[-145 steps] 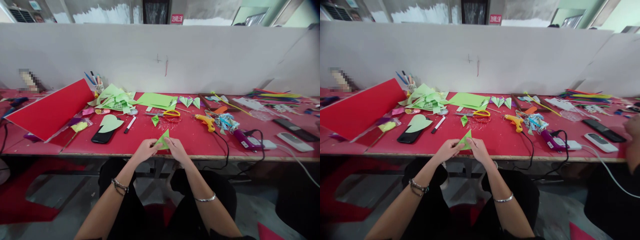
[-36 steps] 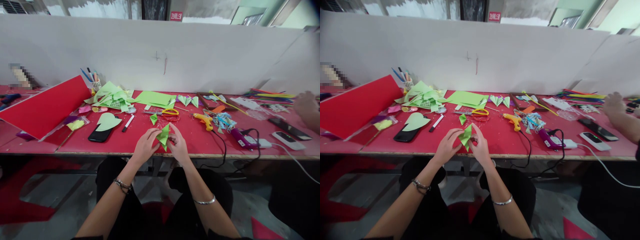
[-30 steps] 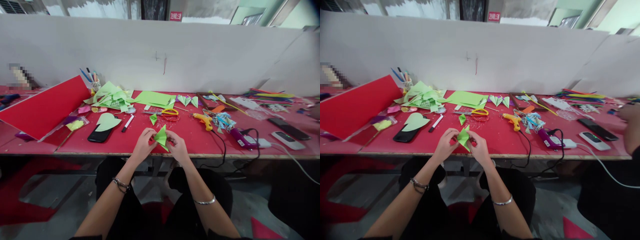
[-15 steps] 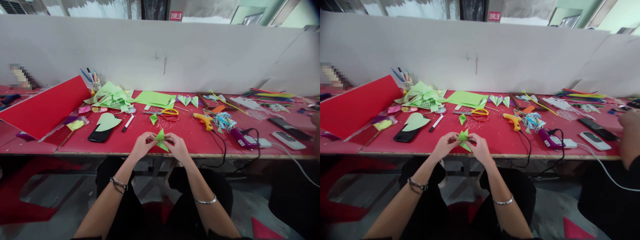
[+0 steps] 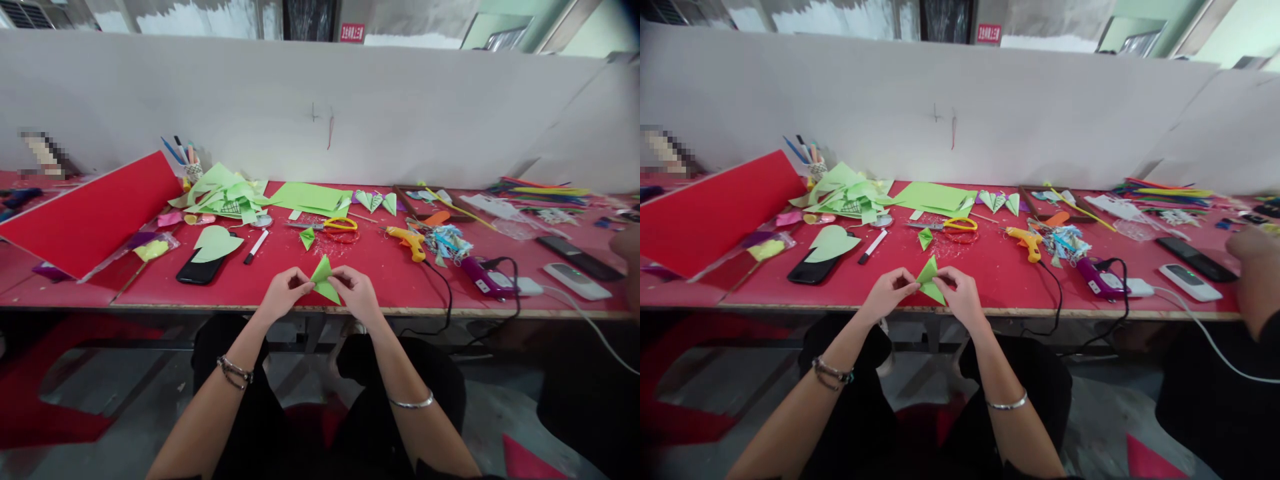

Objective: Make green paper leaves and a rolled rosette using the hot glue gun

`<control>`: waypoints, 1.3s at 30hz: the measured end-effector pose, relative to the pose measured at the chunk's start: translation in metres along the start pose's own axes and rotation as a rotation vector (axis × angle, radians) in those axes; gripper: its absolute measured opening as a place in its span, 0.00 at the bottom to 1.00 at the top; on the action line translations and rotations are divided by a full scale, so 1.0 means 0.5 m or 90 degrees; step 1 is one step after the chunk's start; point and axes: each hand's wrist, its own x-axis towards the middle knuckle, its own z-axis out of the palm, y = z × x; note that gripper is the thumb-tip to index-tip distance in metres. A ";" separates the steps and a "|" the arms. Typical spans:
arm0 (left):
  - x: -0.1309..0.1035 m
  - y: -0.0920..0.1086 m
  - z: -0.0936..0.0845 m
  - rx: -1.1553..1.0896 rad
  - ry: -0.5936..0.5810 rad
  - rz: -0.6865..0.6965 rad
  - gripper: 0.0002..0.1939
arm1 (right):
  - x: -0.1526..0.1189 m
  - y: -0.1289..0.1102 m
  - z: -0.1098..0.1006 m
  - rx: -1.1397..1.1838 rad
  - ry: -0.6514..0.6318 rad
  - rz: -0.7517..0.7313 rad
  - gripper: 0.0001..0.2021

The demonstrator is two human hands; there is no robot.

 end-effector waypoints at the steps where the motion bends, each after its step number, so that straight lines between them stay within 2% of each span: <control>1: 0.001 0.001 0.001 -0.001 -0.001 0.004 0.11 | 0.000 0.000 0.000 0.010 0.005 0.002 0.06; 5: 0.004 0.004 0.002 -0.060 -0.012 0.017 0.14 | -0.001 0.001 0.003 0.051 0.000 0.024 0.06; 7: 0.003 0.007 0.002 -0.062 -0.059 -0.004 0.17 | -0.002 0.000 0.003 0.047 -0.018 0.031 0.06; 10: 0.000 0.013 0.001 -0.029 -0.130 -0.048 0.13 | -0.006 -0.003 0.002 0.037 -0.047 0.031 0.08; 13: -0.002 0.018 -0.001 -0.042 -0.141 -0.056 0.14 | -0.011 -0.010 -0.004 0.009 -0.059 -0.016 0.13; 17: -0.002 0.018 -0.007 -0.088 -0.147 -0.056 0.13 | -0.014 -0.016 -0.019 -0.077 -0.118 -0.112 0.13; 20: -0.002 0.015 -0.008 -0.119 -0.158 -0.072 0.14 | -0.014 -0.016 -0.028 -0.094 -0.138 -0.137 0.16; 28: -0.005 0.014 0.009 -0.182 -0.180 -0.083 0.17 | -0.020 -0.018 -0.028 -0.081 -0.057 -0.150 0.09; 32: -0.006 0.017 0.017 -0.184 -0.203 -0.062 0.18 | -0.022 -0.014 -0.019 -0.039 -0.011 -0.094 0.04; 39: -0.012 0.020 0.031 -0.145 -0.213 -0.036 0.15 | -0.020 -0.005 0.005 0.016 0.113 0.014 0.08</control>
